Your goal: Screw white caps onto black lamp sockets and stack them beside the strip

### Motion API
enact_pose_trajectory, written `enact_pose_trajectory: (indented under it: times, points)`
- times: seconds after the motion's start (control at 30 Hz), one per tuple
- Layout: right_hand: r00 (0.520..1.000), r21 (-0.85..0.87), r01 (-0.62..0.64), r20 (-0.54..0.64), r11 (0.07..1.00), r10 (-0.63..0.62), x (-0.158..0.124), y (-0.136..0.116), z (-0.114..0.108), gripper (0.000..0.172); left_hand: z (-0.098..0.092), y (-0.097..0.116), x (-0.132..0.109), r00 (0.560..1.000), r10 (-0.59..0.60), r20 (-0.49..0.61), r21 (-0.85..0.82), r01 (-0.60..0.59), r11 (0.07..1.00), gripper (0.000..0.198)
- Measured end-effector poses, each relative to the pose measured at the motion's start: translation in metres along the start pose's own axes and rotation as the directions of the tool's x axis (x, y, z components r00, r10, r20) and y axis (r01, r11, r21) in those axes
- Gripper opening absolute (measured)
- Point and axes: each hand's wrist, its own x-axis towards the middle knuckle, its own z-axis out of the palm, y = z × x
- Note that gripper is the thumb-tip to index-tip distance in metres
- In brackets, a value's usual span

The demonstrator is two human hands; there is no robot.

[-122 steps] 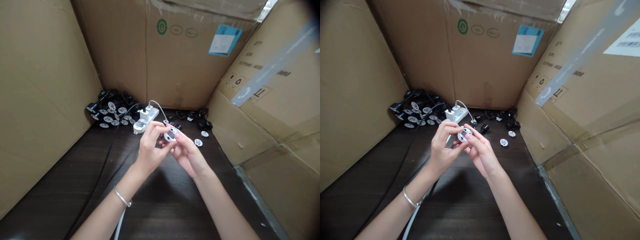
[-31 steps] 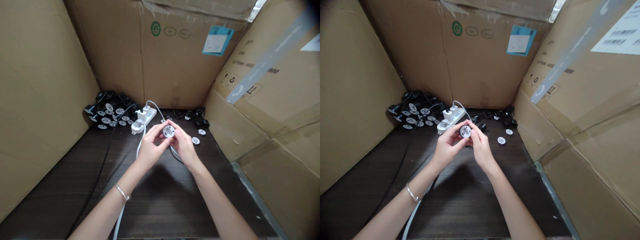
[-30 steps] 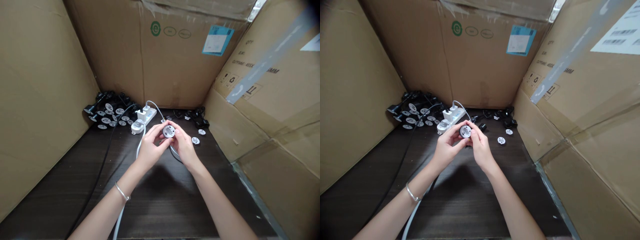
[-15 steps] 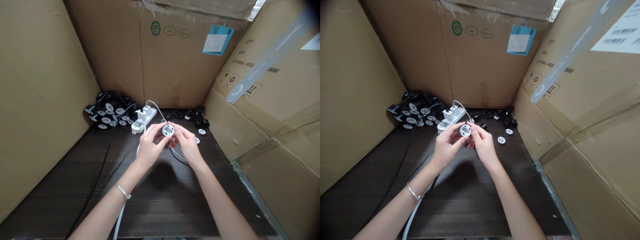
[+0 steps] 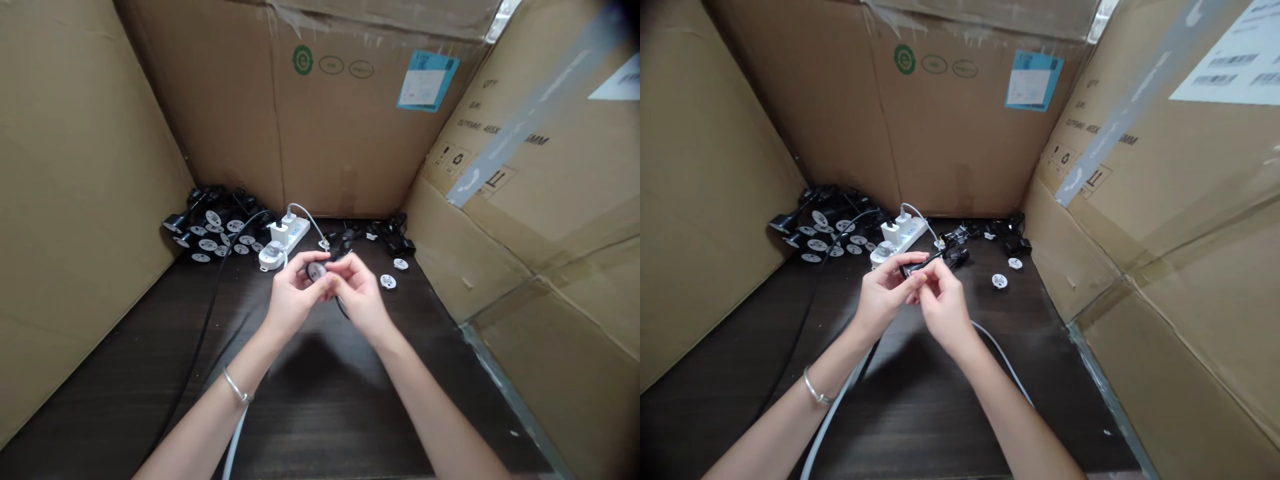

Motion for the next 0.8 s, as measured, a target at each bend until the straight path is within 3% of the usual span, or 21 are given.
enact_pose_trajectory:
  times: [0.13, 0.3, 0.43, 0.53, 0.6, 0.67, 0.7, 0.8]
  points:
    - [0.987, -0.137, 0.123, -0.09, 0.983, -0.136, -0.009, -0.002, 0.014, 0.009, -0.001, 0.008, 0.0, 0.999, 0.032, 0.01, 0.046, -0.033, 0.998, 0.034]
    - [0.997, 0.069, -0.018, -0.067, 0.997, 0.022, -0.006, -0.007, 0.012, 0.021, -0.001, 0.01, 0.002, 0.998, 0.035, 0.053, -0.005, -0.035, 0.999, 0.037]
    - [0.993, 0.184, -0.12, 0.018, 0.976, 0.118, -0.001, -0.007, 0.005, 0.019, -0.004, 0.006, 0.005, 0.998, 0.035, 0.06, -0.005, -0.035, 0.999, 0.045]
    - [0.995, 0.002, -0.081, -0.065, 0.997, 0.081, -0.001, -0.01, -0.003, 0.017, -0.007, 0.005, 0.006, 0.995, 0.098, 0.029, 0.115, -0.101, 0.988, 0.053]
    - [0.973, -0.203, 0.022, -0.222, 0.979, -0.068, -0.001, -0.013, -0.008, 0.015, -0.008, 0.004, 0.005, 0.993, 0.117, 0.028, 0.188, -0.12, 0.975, 0.054]
    - [0.936, -0.365, 0.101, -0.28, 0.925, -0.213, 0.0, -0.016, -0.013, 0.014, -0.009, 0.004, 0.005, 0.994, 0.091, 0.056, 0.198, -0.1, 0.975, 0.054]
    - [0.941, -0.409, 0.122, -0.243, 0.904, -0.237, 0.0, -0.017, -0.014, 0.014, -0.009, 0.004, 0.005, 0.995, 0.073, 0.071, 0.171, -0.084, 0.982, 0.054]
    - [0.986, -0.46, 0.155, 0.013, 0.874, -0.169, 0.0, -0.018, -0.015, 0.023, -0.008, 0.005, 0.006, 0.996, 0.065, 0.058, 0.038, -0.067, 0.997, 0.045]
